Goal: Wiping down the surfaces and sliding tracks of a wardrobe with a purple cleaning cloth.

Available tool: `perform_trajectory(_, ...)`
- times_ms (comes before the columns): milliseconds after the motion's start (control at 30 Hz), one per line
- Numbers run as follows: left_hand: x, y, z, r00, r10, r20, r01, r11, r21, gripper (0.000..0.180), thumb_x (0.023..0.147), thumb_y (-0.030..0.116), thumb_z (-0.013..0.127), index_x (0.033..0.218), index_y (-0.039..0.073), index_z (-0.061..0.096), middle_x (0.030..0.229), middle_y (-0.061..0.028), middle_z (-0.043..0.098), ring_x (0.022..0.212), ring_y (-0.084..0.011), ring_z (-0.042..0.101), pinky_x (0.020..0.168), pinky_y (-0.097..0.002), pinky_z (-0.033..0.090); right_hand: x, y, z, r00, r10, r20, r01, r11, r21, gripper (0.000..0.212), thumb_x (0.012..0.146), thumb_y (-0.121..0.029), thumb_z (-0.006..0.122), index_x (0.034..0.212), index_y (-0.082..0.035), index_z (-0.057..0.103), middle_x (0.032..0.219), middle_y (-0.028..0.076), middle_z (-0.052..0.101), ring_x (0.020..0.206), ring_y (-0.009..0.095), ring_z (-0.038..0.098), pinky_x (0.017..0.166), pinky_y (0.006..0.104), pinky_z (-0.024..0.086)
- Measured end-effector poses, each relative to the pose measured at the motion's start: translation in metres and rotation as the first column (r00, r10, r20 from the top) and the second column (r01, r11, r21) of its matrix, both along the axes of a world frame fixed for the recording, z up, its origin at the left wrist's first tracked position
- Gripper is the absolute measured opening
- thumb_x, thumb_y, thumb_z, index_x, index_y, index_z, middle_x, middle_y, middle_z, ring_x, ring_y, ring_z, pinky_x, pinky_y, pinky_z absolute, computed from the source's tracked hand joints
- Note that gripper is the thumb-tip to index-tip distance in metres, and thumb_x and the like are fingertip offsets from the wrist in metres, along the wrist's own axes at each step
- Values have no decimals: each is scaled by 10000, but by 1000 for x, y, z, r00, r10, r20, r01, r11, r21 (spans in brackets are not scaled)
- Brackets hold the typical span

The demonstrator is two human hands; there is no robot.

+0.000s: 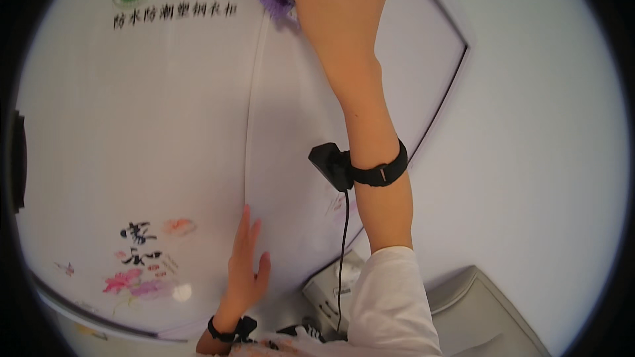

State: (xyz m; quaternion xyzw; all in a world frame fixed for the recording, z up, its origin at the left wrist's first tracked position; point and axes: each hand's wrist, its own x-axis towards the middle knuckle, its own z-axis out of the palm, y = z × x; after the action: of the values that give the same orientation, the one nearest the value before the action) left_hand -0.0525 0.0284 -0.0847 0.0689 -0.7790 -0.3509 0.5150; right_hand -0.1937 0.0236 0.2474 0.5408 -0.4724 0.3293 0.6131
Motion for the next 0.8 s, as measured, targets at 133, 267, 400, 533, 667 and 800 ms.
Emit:
perform_trajectory(133,8,3,-5,998,5,56,-2,999,-50,591,798,-82,468,1378,-69,354,1495,-271,261,1369,-430,301,1089,-443,309,3,8,-77,696,487,528,-570,822,-7,288,752,-273,718,693,1,652,539,121,581,460,187,556,493,320,434)
perform_trajectory(267,22,5,-10,998,39,41,-39,999,-17,563,807,-63,455,1366,-57,386,1491,-255,291,1369,-411,317,1103,-448,278,9,16,-167,528,249,812,-552,828,104,271,721,-229,704,667,25,623,500,141,548,419,254,531,455,333,424)
perform_trajectory(400,26,15,-1,998,62,-23,-62,998,-20,574,774,-104,445,1344,-44,429,1466,-271,326,1341,-427,357,1086,-439,306,-5,41,-246,606,4,796,-514,766,388,191,683,-160,652,655,23,601,502,165,532,444,324,546,451,360,426)
perform_trajectory(533,29,13,2,993,114,-23,-115,992,-50,569,771,-102,441,1337,-49,437,1459,-272,338,1338,-423,363,1086,-440,304,-8,55,-269,475,3,880,-674,644,362,174,681,-144,640,666,25,604,498,167,516,436,333,511,456,369,422)
perform_trajectory(667,22,3,26,986,161,-52,-167,975,-148,559,777,-87,450,1335,-49,445,1460,-272,337,1344,-420,357,1093,-437,289,-10,52,-254,401,171,900,-707,682,186,160,686,-115,612,668,40,577,497,170,499,423,314,454,459,360,413)
perform_trajectory(800,1,-2,61,971,190,-147,-223,942,-252,498,867,15,458,1363,-26,433,1486,-238,321,1382,-371,315,1113,-439,242,-25,53,-236,354,290,889,-757,647,90,124,689,-92,605,688,29,574,546,147,545,448,272,487,467,356,403)
